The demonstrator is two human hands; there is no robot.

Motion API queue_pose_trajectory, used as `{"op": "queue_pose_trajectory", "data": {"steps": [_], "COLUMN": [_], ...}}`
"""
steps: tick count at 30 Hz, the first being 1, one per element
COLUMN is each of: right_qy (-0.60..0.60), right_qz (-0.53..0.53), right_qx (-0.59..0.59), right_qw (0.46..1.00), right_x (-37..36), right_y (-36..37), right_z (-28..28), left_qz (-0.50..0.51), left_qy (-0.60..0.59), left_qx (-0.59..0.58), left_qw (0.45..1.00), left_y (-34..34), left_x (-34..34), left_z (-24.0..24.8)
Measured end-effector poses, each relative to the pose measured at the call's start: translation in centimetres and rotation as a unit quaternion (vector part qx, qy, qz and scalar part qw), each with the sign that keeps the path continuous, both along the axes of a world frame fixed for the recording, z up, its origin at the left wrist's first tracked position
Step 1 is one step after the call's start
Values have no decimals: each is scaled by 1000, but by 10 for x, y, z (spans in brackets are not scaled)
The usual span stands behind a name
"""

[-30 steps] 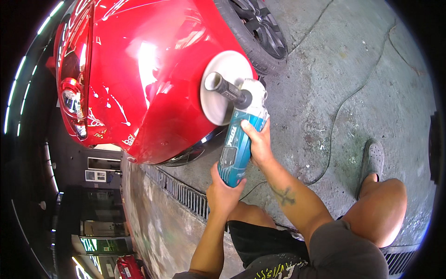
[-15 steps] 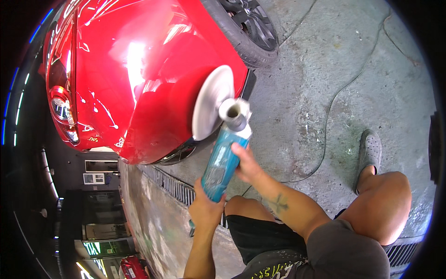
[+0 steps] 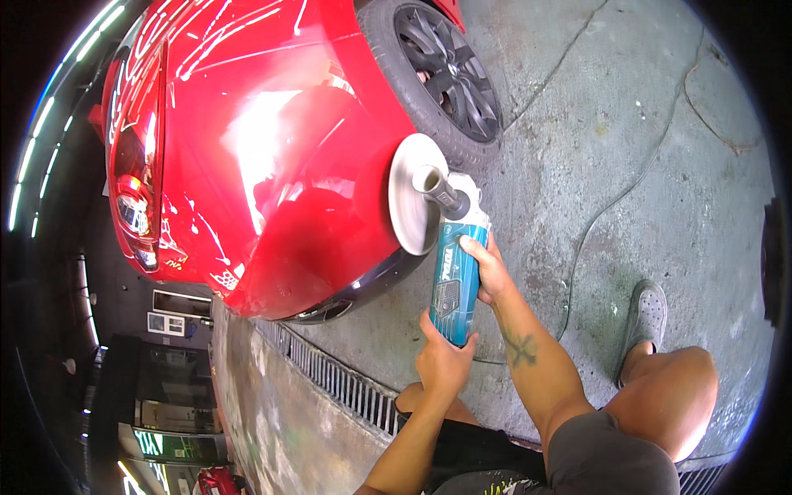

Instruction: The person applies a white polishing compound to the rear bumper and trunk of a red car using a bottle. They then use a teal electric polisher with a white pad to buff the treated areas, moving the tool in circular motions across the surface.

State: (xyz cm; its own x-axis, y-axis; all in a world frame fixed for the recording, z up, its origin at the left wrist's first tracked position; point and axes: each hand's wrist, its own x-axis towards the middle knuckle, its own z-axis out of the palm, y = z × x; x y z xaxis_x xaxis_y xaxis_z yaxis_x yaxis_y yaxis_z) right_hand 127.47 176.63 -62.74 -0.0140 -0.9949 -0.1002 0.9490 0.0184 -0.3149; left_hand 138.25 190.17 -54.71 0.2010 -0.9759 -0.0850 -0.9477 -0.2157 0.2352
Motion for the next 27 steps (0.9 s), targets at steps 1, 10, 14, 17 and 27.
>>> {"op": "queue_pose_trajectory", "data": {"steps": [1, 10, 14, 17, 27], "right_qy": [-15, 190, 245, 251, 387], "right_qz": [-3, -65, -77, -95, -175], "right_qx": [-2, -21, -69, -81, -100], "right_qw": [1000, 979, 964, 960, 900], "right_x": [-6, -83, -110, -122, -102], "right_y": [-1, -52, -89, -112, -94], "right_z": [6, 103, 152, 190, 223], "left_qz": [-8, -64, -129, -159, -120], "left_qy": [10, 151, 184, 211, 236], "left_qx": [-6, -54, -137, -176, -204], "left_qw": [1000, 985, 965, 948, 942], "left_y": [-2, -45, -80, -109, -99], "left_x": [-3, -65, -83, -91, -77], "left_z": [3, 52, 71, 92, 100]}}
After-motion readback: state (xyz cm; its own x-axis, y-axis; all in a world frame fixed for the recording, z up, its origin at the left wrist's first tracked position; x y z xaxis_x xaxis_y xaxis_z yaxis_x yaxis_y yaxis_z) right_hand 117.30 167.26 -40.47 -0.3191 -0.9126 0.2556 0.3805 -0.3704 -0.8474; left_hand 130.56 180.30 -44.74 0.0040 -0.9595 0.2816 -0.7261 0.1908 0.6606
